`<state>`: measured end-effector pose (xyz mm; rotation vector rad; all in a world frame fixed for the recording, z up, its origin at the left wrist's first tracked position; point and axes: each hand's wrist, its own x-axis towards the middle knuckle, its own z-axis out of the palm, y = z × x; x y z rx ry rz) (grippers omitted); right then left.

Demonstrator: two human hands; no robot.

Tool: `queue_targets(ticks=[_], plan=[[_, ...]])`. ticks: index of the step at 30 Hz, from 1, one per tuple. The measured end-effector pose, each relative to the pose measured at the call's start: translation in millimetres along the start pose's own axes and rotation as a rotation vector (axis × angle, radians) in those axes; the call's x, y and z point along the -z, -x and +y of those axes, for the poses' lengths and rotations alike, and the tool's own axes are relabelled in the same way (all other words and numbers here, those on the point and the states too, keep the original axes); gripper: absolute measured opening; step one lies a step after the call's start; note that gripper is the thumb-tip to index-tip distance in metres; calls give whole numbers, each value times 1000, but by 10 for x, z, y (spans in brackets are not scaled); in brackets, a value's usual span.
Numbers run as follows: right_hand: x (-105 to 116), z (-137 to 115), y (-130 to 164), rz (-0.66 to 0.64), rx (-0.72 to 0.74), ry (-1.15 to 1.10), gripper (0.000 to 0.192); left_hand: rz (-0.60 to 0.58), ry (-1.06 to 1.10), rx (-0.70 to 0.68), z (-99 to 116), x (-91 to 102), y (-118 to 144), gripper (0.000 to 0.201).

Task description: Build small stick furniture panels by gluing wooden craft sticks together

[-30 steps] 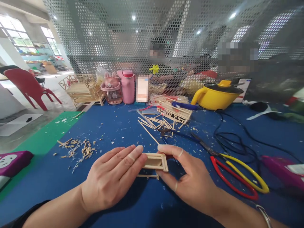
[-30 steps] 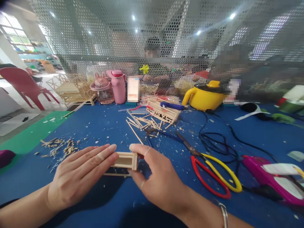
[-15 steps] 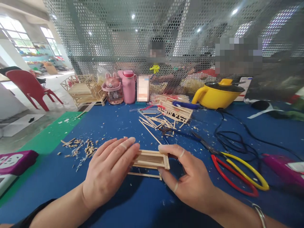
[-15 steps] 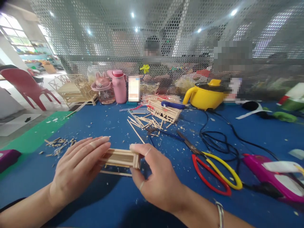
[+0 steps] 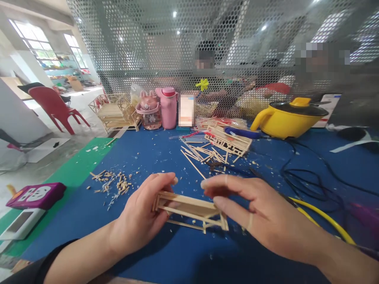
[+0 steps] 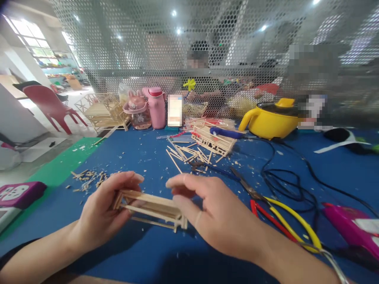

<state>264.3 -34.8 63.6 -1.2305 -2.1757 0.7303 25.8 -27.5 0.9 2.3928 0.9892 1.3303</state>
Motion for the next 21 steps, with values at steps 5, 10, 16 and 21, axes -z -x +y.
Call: queue_targets(ticks=[5, 10, 16, 21], plan=[[-45, 29, -196, -116, 13, -1, 15, 149, 229, 62, -157, -115, 3, 63], [-90, 77, -320, -44, 111, 5, 14, 197, 268, 252, -178, -195, 18, 51], [-119, 43, -348, 27, 80, 59, 15, 172, 234, 321, -166, -145, -13, 30], [-144, 46, -369, 54, 63, 78, 16, 88, 176, 162, -173, -69, -81, 18]])
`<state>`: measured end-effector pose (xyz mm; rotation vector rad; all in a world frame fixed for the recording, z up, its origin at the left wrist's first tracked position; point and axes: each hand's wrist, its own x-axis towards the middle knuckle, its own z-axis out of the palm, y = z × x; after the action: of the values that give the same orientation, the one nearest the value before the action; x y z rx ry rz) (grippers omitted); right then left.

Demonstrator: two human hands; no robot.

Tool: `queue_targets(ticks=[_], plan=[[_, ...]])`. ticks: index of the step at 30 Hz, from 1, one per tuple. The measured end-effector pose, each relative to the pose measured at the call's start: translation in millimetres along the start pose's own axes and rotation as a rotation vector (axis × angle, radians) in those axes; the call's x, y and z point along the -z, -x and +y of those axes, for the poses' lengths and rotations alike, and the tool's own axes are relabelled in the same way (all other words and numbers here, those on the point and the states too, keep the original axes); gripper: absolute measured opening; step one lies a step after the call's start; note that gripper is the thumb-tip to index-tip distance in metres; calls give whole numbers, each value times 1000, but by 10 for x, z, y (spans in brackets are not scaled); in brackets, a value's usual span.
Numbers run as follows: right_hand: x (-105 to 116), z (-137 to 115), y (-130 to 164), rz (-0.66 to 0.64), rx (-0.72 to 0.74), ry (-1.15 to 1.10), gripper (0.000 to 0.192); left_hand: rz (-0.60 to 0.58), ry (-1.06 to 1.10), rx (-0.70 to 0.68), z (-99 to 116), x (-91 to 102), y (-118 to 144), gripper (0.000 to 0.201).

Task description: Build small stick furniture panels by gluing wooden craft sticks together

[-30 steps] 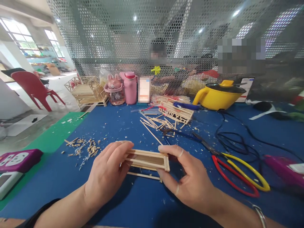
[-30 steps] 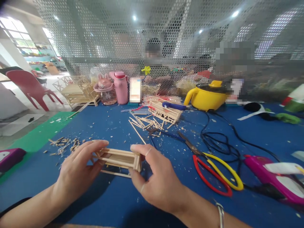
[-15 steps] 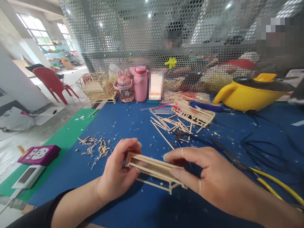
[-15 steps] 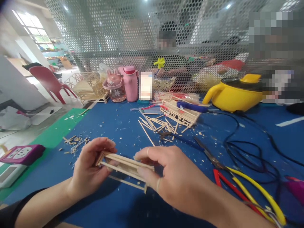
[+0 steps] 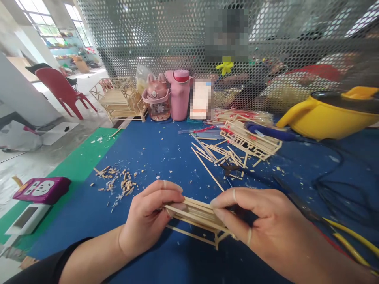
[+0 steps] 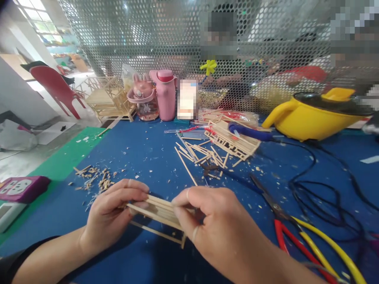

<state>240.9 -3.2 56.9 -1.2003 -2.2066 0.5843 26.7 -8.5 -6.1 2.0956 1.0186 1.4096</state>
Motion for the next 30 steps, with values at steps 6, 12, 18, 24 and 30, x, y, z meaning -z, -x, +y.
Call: queue_targets(ticks=[6, 12, 18, 24, 30], plan=[[127, 54, 74, -16, -55, -28, 15, 32, -50, -14, 32, 37, 15, 22], [114, 146, 388, 3, 113, 175, 60, 84, -107, 27, 29, 9, 17, 17], [135, 109, 252, 4, 65, 67, 33, 97, -102, 9, 37, -7, 8, 18], [169, -65, -86, -153, 72, 156, 12, 98, -109, 22, 59, 5, 22, 16], [80, -80, -170, -183, 280, 440, 18, 105, -40, 13, 17, -4, 33, 15]])
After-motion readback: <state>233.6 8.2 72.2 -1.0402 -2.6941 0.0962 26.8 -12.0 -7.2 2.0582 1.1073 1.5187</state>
